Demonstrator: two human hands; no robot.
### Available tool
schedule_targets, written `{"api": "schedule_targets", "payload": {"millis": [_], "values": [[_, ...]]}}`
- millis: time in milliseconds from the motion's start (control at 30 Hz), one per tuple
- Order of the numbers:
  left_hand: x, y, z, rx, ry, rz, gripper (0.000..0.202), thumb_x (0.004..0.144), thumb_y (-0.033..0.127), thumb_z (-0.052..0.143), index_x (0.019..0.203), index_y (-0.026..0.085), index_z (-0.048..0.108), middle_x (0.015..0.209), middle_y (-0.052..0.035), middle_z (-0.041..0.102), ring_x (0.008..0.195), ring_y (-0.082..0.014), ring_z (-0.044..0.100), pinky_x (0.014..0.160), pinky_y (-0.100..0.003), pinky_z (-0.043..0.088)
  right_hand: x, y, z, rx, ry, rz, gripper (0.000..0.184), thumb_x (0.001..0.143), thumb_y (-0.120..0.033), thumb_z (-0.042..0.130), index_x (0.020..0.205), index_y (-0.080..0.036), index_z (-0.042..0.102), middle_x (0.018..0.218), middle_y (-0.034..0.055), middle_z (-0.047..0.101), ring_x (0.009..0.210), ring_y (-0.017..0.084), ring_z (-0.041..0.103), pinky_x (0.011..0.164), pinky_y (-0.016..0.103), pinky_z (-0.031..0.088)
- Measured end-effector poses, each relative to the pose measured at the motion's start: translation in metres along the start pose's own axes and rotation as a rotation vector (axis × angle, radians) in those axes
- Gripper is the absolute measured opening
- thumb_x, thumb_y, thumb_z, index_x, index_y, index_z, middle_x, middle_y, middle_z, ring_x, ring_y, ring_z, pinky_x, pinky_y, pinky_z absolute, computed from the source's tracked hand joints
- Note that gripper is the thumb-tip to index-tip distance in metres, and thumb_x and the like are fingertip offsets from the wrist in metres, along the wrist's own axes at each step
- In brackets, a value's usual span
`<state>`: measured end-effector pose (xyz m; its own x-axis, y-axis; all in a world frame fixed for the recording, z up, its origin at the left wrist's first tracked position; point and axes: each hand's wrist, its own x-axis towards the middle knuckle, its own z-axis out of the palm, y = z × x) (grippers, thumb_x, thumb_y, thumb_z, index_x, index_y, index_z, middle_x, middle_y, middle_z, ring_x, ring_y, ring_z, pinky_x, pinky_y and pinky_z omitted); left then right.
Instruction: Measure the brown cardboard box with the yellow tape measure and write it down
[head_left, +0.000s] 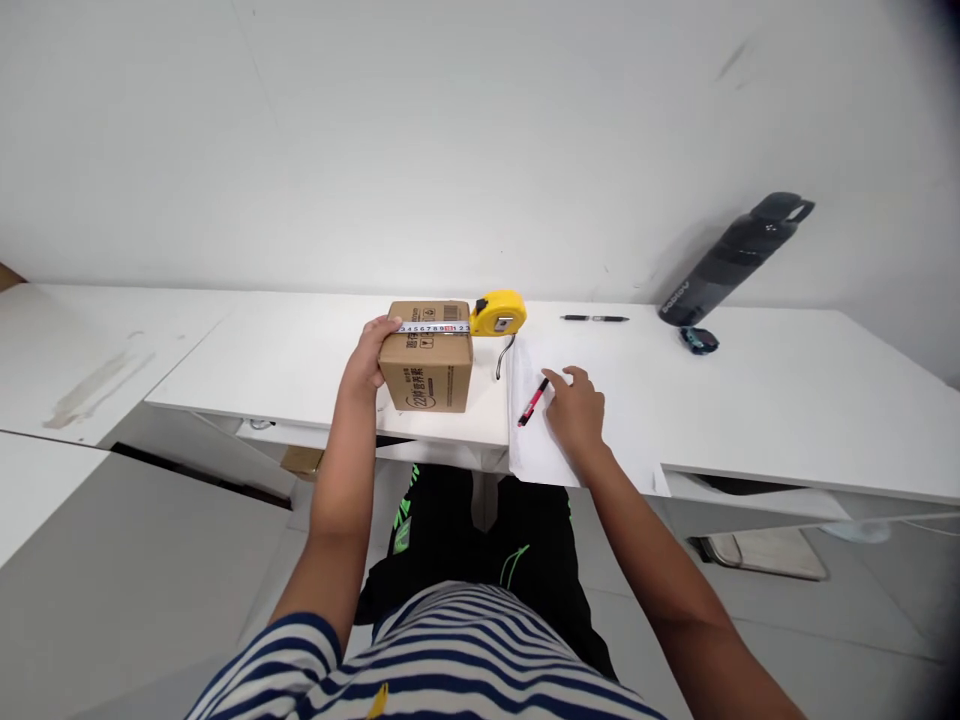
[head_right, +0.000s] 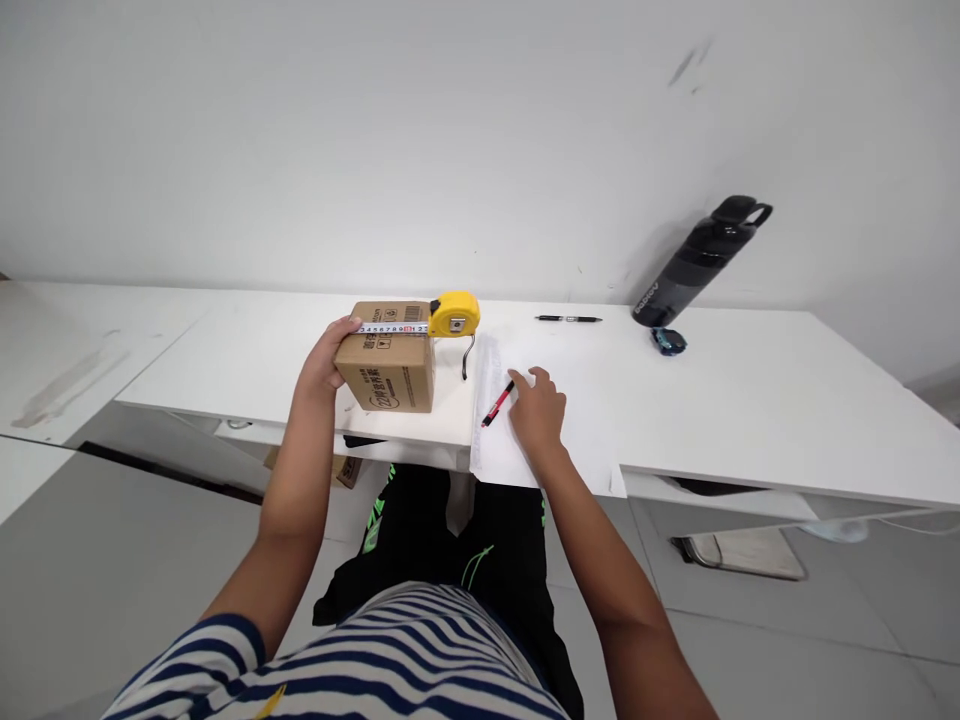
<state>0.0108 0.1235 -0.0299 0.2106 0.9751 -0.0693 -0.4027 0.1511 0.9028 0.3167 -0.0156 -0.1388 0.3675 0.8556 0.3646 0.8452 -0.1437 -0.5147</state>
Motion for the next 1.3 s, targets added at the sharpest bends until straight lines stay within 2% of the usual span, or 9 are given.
{"api": "schedule_targets", "payload": {"millis": [100, 233, 367, 533, 800, 967, 1133, 1200, 1300], "values": [[-0.002, -0.002, 0.004, 0.008, 0.064, 0.034, 0.057, 0.051, 0.035, 0.095, 0.089, 0.023, 0.053, 0.076, 0.0021, 0.064, 0.07, -0.0167, 0.067, 0.067, -0.03, 0.051, 0.02, -0.019, -0.011, 0.38, 0.003, -0.017, 0.057, 0.091, -0.034, 0.054, 0.148, -0.028, 0.05, 0.149, 0.0183, 0.049, 0.117, 0.033, 0.064, 0.091, 0.05, 0.055], [-0.013, 0.007, 0.003, 0.176, 0.102, 0.032, 0.062, 0.055, 0.049, 0.093, 0.095, 0.023, 0.054, 0.085, 0.0009, 0.066, 0.078, -0.0168, 0.067, 0.068, -0.028, 0.05, 0.053, -0.064, -0.04, 0.699, -0.083, -0.206, 0.1, 0.084, -0.056, 0.071, 0.162, -0.042, 0.011, 0.166, 0.0122, 0.034, 0.142, 0.033, 0.05, 0.1, 0.05, 0.056], [-0.028, 0.034, -0.009, 0.637, 0.038, -0.045, 0.059, 0.064, 0.07, 0.081, 0.085, 0.02, 0.056, 0.093, -0.0054, 0.071, 0.088, -0.022, 0.067, 0.072, -0.033, 0.051, 0.076, -0.099, -0.048, 0.529, -0.113, -0.41, 0.076, 0.089, -0.053, 0.066, 0.156, -0.036, 0.034, 0.157, 0.0121, 0.045, 0.14, 0.034, 0.051, 0.104, 0.053, 0.054], [-0.027, 0.078, -0.016, 1.147, 0.004, 0.022, 0.054, 0.071, 0.07, 0.075, 0.072, 0.02, 0.054, 0.085, -0.0094, 0.069, 0.079, -0.0238, 0.065, 0.07, -0.037, 0.048, 0.081, -0.105, -0.039, 0.271, 0.051, -0.537, 0.054, 0.095, -0.043, 0.058, 0.145, -0.027, 0.05, 0.134, 0.0145, 0.059, 0.109, 0.031, 0.066, 0.073, 0.043, 0.061], [0.013, 0.139, 0.034, 0.991, -0.324, 0.044, 0.051, 0.067, 0.064, 0.08, 0.081, 0.019, 0.061, 0.089, -0.004, 0.066, 0.093, -0.02, 0.062, 0.091, -0.038, 0.049, -0.011, -0.145, -0.055, 0.202, 0.68, -0.848, 0.063, 0.092, -0.034, 0.071, 0.149, -0.028, 0.046, 0.101, 0.0084, 0.069, 0.075, 0.02, 0.063, 0.059, 0.032, 0.055], [-0.067, 0.108, 0.058, 0.921, -0.5, 0.14, 0.04, 0.082, 0.059, 0.069, 0.079, 0.021, 0.057, 0.079, 0.0001, 0.061, 0.078, -0.0161, 0.059, 0.079, -0.032, 0.047, -0.072, -0.142, -0.063, 0.359, 0.751, -0.731, 0.073, 0.091, -0.032, 0.073, 0.155, -0.028, 0.039, 0.099, 0.0087, 0.065, 0.082, 0.022, 0.066, 0.064, 0.035, 0.062], [-0.168, 0.039, 0.057, 1.024, -0.407, 0.133, 0.038, 0.092, 0.057, 0.058, 0.079, 0.022, 0.051, 0.074, 0.002, 0.056, 0.069, -0.0139, 0.049, 0.066, -0.028, 0.04, -0.074, -0.12, -0.069, 0.524, 0.478, -0.738, 0.079, 0.094, -0.031, 0.068, 0.16, -0.029, 0.025, 0.12, 0.0146, 0.066, 0.107, 0.027, 0.069, 0.083, 0.045, 0.066], [-0.178, 0.03, 0.055, 0.932, -0.37, 0.095, 0.038, 0.092, 0.057, 0.057, 0.079, 0.022, 0.049, 0.072, 0.0024, 0.055, 0.067, -0.0135, 0.048, 0.064, -0.028, 0.039, -0.064, -0.119, -0.071, 0.523, 0.387, -0.836, 0.081, 0.095, -0.023, 0.067, 0.162, -0.031, 0.021, 0.124, 0.0144, 0.065, 0.113, 0.027, 0.068, 0.087, 0.046, 0.065], [-0.154, 0.047, 0.048, 0.867, -0.309, 0.089, 0.036, 0.085, 0.055, 0.065, 0.076, 0.022, 0.053, 0.07, 0.0016, 0.056, 0.065, -0.0138, 0.049, 0.064, -0.028, 0.041, -0.037, -0.118, -0.073, 0.513, 0.337, -0.905, 0.078, 0.095, -0.021, 0.066, 0.159, -0.038, 0.025, 0.124, 0.0118, 0.065, 0.113, 0.026, 0.067, 0.086, 0.044, 0.065]]}}
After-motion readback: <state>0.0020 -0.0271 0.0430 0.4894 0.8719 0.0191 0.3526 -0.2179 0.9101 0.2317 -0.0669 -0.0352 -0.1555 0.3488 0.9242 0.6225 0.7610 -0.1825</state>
